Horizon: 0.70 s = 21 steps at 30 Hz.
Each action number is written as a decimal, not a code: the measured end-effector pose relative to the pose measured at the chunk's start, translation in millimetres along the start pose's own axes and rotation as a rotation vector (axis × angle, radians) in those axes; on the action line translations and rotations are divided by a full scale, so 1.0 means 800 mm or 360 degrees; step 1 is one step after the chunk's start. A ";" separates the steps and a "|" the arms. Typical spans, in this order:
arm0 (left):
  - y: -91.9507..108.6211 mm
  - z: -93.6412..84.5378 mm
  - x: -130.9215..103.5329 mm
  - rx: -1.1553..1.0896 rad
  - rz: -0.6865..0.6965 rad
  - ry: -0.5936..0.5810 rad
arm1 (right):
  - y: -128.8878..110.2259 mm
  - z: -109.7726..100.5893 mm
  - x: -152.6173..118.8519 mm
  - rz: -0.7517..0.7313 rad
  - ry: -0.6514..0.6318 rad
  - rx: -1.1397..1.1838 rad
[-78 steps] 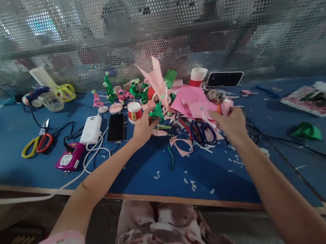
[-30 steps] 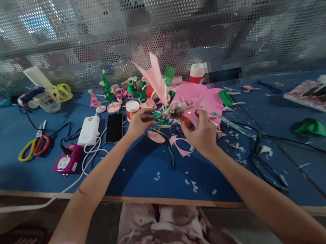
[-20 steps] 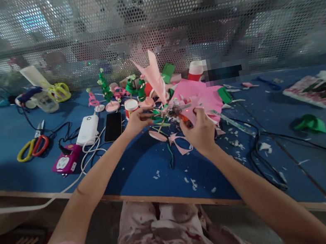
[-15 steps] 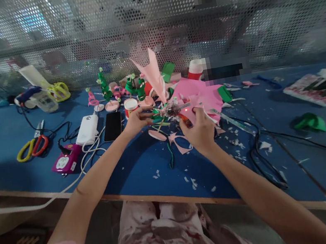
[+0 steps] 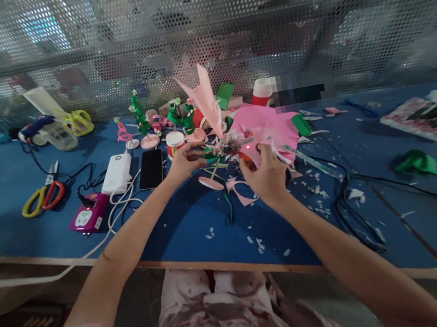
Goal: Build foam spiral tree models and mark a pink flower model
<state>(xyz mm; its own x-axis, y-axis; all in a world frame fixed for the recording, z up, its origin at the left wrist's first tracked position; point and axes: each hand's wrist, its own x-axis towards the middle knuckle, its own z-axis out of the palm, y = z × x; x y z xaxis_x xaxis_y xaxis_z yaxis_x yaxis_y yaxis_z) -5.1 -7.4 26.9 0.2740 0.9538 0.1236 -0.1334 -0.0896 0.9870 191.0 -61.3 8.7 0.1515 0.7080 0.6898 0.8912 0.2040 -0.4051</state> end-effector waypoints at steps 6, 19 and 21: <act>-0.008 -0.002 0.002 -0.0032 -0.0014 0.0000 | -0.001 -0.001 0.000 0.0004 -0.0025 -0.0003; -0.007 0.003 -0.002 -0.0105 -0.0061 0.0012 | -0.005 -0.003 0.001 0.0035 -0.0035 0.0051; -0.008 0.002 -0.001 -0.0103 -0.0070 0.0022 | -0.004 -0.003 0.001 0.0036 -0.0030 0.0056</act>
<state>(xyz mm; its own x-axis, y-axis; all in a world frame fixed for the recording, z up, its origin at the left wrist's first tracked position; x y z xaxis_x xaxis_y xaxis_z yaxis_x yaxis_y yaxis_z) -3.2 -8.3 20.2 0.2679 0.9602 0.0784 -0.1830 -0.0292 0.9827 189.0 -63.0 11.8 0.1631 0.7253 0.6688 0.8719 0.2112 -0.4418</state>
